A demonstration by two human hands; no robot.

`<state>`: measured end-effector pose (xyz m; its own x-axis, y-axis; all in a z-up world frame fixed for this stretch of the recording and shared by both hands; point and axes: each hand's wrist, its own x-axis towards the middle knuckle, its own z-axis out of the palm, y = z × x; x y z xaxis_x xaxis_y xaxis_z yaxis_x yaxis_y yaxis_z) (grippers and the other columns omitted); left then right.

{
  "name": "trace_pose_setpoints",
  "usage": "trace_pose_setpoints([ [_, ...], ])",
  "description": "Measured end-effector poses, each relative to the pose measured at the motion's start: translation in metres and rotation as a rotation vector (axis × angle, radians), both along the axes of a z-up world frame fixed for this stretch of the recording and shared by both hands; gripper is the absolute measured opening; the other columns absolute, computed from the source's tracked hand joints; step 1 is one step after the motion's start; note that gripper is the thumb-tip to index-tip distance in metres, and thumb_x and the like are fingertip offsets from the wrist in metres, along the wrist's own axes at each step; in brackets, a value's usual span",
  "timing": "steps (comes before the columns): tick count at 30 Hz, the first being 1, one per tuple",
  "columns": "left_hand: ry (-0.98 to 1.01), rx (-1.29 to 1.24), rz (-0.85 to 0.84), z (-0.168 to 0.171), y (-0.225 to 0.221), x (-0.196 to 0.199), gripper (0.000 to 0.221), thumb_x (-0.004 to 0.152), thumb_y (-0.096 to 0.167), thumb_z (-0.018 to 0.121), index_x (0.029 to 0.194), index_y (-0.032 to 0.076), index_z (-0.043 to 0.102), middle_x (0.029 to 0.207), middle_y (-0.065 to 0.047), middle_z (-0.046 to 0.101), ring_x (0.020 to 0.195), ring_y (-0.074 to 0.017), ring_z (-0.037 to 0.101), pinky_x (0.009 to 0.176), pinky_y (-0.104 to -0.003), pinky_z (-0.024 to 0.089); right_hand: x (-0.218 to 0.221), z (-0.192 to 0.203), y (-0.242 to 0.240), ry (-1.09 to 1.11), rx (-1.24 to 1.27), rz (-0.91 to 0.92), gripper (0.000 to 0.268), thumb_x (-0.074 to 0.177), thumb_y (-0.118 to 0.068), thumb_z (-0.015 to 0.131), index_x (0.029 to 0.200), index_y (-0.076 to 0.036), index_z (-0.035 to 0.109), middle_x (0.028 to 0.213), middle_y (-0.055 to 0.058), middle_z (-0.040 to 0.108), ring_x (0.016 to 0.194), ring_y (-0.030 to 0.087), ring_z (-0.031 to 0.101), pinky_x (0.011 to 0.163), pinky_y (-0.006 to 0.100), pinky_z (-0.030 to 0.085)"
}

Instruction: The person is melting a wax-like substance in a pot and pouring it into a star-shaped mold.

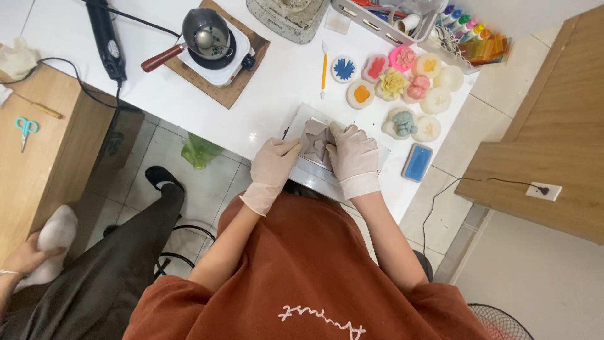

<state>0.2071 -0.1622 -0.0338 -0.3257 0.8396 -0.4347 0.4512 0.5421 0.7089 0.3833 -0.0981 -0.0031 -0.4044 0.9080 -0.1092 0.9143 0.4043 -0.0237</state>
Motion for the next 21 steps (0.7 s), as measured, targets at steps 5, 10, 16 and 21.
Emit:
trace_pose_setpoints([
  [5, 0.089, 0.080, -0.105, -0.017, 0.004, -0.009, 0.029, 0.093, 0.043, 0.065, 0.108, 0.024, 0.080, 0.109, -0.001, 0.071, 0.096, -0.0232, 0.070, 0.085, -0.034, 0.053, -0.002, -0.013, -0.003, -0.008, 0.019, -0.034, 0.047, 0.088, -0.036, 0.073, 0.131, -0.020, 0.066, 0.090, 0.009, 0.063, 0.082, 0.028, 0.065, 0.070, 0.044, 0.050],
  [10, -0.051, 0.125, -0.048, -0.039, -0.004, -0.020, 0.026, 0.094, 0.032, 0.066, 0.105, 0.014, 0.082, 0.107, -0.009, 0.072, 0.097, -0.0244, 0.068, 0.085, -0.034, 0.052, -0.003, -0.002, -0.004, -0.029, -0.004, -0.043, 0.048, 0.088, -0.034, 0.073, 0.133, -0.021, 0.066, 0.091, 0.009, 0.064, 0.083, 0.027, 0.065, 0.071, 0.044, 0.050],
  [16, -0.316, 0.172, 0.073, -0.042, -0.002, -0.022, 0.026, 0.095, 0.024, 0.068, 0.112, 0.006, 0.076, 0.108, -0.010, 0.072, 0.098, -0.0195, 0.068, 0.088, -0.030, 0.052, -0.012, 0.019, -0.016, 0.171, 0.118, -0.088, 0.047, 0.087, -0.028, 0.074, 0.132, -0.016, 0.069, 0.094, 0.012, 0.067, 0.082, 0.031, 0.064, 0.076, 0.045, 0.051],
  [21, -0.338, 0.265, 0.077, -0.002, 0.005, -0.065, 0.031, 0.100, 0.023, 0.060, 0.124, 0.007, 0.069, 0.107, -0.012, 0.071, 0.096, -0.0229, 0.066, 0.088, -0.032, 0.052, -0.035, 0.044, -0.040, 0.443, 0.094, -0.180, 0.034, 0.093, -0.022, 0.072, 0.127, -0.017, 0.071, 0.086, 0.009, 0.066, 0.082, 0.030, 0.064, 0.074, 0.044, 0.051],
])
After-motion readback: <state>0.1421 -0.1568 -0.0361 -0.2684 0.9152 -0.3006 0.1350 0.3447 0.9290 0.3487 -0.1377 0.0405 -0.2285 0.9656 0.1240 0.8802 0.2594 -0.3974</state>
